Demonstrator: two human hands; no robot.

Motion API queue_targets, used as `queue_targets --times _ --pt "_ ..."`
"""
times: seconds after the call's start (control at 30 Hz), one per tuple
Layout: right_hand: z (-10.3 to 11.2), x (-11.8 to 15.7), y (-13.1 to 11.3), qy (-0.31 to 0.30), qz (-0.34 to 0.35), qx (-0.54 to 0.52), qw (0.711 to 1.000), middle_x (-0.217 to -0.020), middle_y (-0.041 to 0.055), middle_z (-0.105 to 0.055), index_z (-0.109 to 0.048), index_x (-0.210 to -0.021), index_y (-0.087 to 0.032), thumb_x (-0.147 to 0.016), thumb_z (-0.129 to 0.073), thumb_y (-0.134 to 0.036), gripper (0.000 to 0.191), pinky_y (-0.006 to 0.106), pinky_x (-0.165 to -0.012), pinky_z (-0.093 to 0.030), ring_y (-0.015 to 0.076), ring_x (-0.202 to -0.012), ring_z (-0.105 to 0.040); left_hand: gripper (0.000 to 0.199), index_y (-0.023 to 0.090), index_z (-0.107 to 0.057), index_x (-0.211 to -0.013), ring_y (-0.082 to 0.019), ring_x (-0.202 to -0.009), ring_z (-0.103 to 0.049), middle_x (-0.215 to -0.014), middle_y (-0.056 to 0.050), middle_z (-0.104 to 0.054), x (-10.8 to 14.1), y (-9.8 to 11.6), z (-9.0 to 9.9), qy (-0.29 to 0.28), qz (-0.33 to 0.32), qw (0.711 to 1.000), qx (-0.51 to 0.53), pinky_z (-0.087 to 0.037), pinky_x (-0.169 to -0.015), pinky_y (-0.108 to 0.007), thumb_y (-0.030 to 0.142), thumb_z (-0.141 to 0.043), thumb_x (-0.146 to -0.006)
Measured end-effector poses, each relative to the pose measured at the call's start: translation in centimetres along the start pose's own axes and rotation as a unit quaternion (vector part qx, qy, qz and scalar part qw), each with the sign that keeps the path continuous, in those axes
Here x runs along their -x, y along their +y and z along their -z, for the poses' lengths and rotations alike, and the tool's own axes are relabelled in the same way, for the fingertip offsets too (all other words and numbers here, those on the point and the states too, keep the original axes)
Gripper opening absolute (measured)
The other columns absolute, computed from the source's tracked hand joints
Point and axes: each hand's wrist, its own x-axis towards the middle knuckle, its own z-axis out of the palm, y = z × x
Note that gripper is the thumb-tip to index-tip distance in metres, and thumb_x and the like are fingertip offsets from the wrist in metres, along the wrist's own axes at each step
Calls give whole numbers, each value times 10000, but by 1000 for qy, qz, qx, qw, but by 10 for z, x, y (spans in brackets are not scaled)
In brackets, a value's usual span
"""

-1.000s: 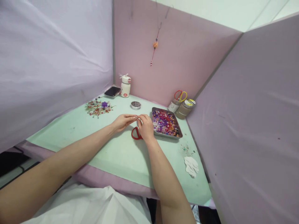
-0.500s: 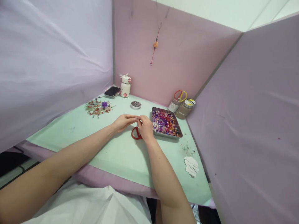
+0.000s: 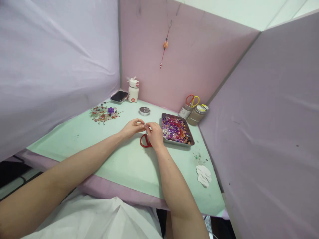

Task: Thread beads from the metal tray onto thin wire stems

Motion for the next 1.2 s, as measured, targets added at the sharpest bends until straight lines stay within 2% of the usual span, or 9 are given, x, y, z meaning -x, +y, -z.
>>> queue_targets --times 0.37,0.53,0.77,0.9,1.2 --pt "-2 1 1 6 -23 -27 999 -930 76 -668 -653 -933 -193 -868 -503 -293 192 304 -744 -509 179 -807 -623 180 139 -570 -763 -121 -728 -594 -736 -10 -620 7 10 -7 32 -25 996 -78 -488 -812 -348 246 -695 -689" --pt "-2 1 -1 -1 -23 -30 999 -932 74 -669 -654 -913 -193 -860 -506 -269 176 309 -761 -509 169 -784 -624 153 141 -546 -734 -115 -721 -576 -697 8 -581 4 6 -6 30 -24 995 -89 -486 -788 -324 234 -665 -707" --pt "-5 2 1 1 -10 -36 999 -947 75 -653 -641 -984 -185 -832 -541 -238 190 294 -728 -518 168 -798 -622 84 140 -527 -739 -120 -725 -589 -713 3 -585 -1 -1 -3 17 -64 989 -133 -484 -813 -344 189 -594 -745" --pt "-4 1 0 -10 7 -24 1000 -919 61 -643 -650 -926 -199 -823 -539 -208 151 299 -725 -503 170 -795 -607 36 144 -533 -728 -116 -689 -578 -687 16 -574 -2 -3 -2 22 -81 979 -183 -491 -758 -310 159 -562 -743" --pt "-4 1 -1 -3 -19 -44 999 -859 55 -623 -645 -847 -186 -837 -540 -268 133 300 -719 -502 150 -717 -596 60 134 -536 -725 -117 -678 -615 -674 1 -602 0 3 -5 52 -47 983 -167 -500 -751 -296 88 -547 -762"
